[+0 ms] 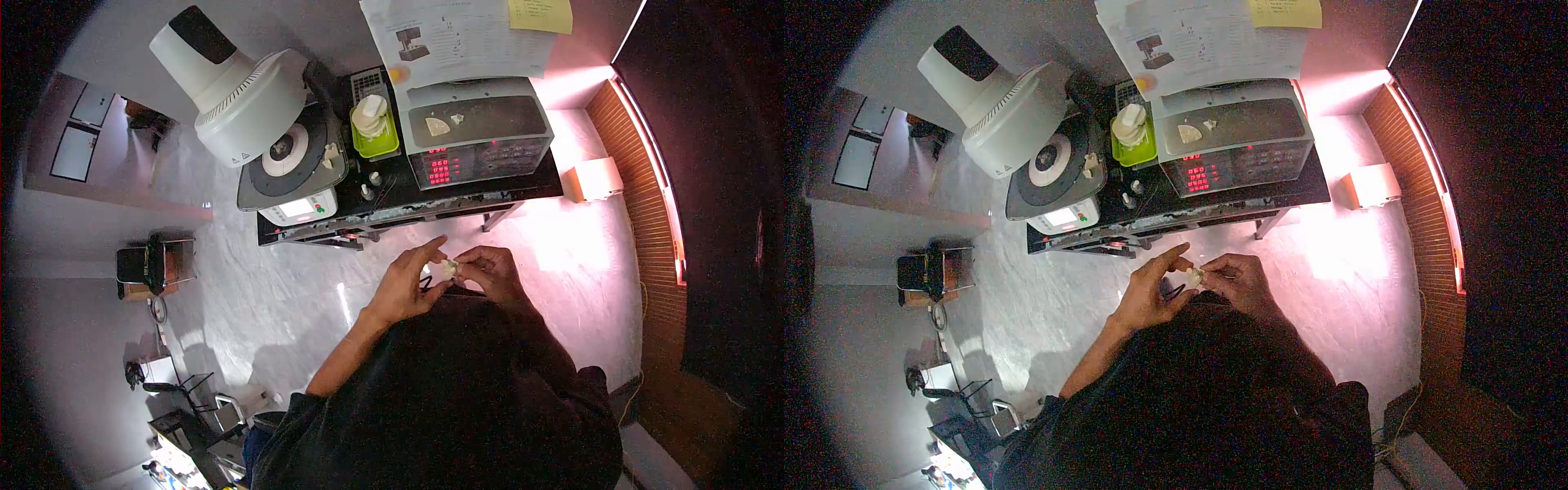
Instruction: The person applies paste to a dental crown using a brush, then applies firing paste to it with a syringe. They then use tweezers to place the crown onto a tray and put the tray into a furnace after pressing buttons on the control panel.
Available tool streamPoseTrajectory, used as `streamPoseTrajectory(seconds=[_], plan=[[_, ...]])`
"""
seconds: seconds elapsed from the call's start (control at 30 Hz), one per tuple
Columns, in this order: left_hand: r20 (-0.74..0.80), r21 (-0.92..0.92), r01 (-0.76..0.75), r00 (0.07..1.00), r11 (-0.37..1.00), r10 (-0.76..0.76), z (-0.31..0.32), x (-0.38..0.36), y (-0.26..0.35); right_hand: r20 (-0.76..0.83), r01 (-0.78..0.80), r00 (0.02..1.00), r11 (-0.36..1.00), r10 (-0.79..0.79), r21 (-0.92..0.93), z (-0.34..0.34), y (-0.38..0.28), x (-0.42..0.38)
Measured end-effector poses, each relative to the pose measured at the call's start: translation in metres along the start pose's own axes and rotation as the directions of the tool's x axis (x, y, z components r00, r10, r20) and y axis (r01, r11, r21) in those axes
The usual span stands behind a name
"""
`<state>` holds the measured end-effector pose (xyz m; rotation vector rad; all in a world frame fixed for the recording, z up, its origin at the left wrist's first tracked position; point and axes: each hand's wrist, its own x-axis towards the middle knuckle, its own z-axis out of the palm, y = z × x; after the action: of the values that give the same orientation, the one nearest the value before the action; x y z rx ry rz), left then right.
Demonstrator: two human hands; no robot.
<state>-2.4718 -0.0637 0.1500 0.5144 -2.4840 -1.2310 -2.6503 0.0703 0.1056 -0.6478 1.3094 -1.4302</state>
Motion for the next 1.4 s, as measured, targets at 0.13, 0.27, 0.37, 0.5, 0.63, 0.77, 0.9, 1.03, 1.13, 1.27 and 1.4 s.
streamPoseTrajectory(seconds=[0.13,0.27,0.37,0.5,0.63,0.77,0.9,1.03,1.13,1.27,1.4], plan=[[0.001,-0.007,0.006,1.000,1.000,-0.006,-0.001,0.001,0.003,0.000,0.000,1.000,1.000,0.000,0.016,0.000,0.000,0.000],[0.001,0.014,-0.003,1.000,1.000,0.003,0.001,0.001,0.001,0.008,0.006,1.000,1.000,-0.006,0.029,-0.002,0.003,0.001],[0.001,0.010,-0.002,1.000,1.000,0.002,0.000,0.002,0.002,0.012,0.014,1.000,1.000,-0.014,0.021,-0.002,0.005,0.002],[0.003,0.007,-0.003,1.000,1.000,0.002,0.000,0.002,0.003,0.015,0.012,1.000,1.000,-0.012,0.004,-0.003,0.002,0.001],[0.004,0.019,-0.018,1.000,1.000,0.018,0.000,0.003,0.002,0.015,0.015,1.000,1.000,-0.015,0.014,-0.002,0.000,0.001],[0.010,0.012,-0.013,1.000,1.000,0.013,-0.001,0.002,0.002,0.005,-0.008,1.000,0.999,0.008,-0.035,0.000,-0.006,0.000],[0.006,0.000,-0.009,1.000,1.000,0.009,0.000,0.001,0.000,0.017,0.022,1.000,1.000,-0.022,0.011,-0.003,0.005,0.002],[-0.004,0.007,-0.017,1.000,1.000,0.017,0.001,0.001,0.001,0.019,0.029,0.999,0.999,-0.030,0.028,-0.003,0.007,0.002],[0.005,0.017,-0.003,1.000,1.000,0.003,0.000,0.000,0.003,0.016,0.018,1.000,1.000,-0.019,0.017,-0.002,0.002,-0.001],[-0.005,-0.004,-0.012,1.000,1.000,0.012,0.001,-0.001,0.001,0.011,0.017,1.000,0.999,-0.017,0.033,0.000,0.001,-0.002],[-0.001,-0.002,-0.005,1.000,1.000,0.005,-0.001,-0.002,0.003,0.015,0.024,1.000,1.000,-0.024,0.018,-0.001,0.001,-0.003]])
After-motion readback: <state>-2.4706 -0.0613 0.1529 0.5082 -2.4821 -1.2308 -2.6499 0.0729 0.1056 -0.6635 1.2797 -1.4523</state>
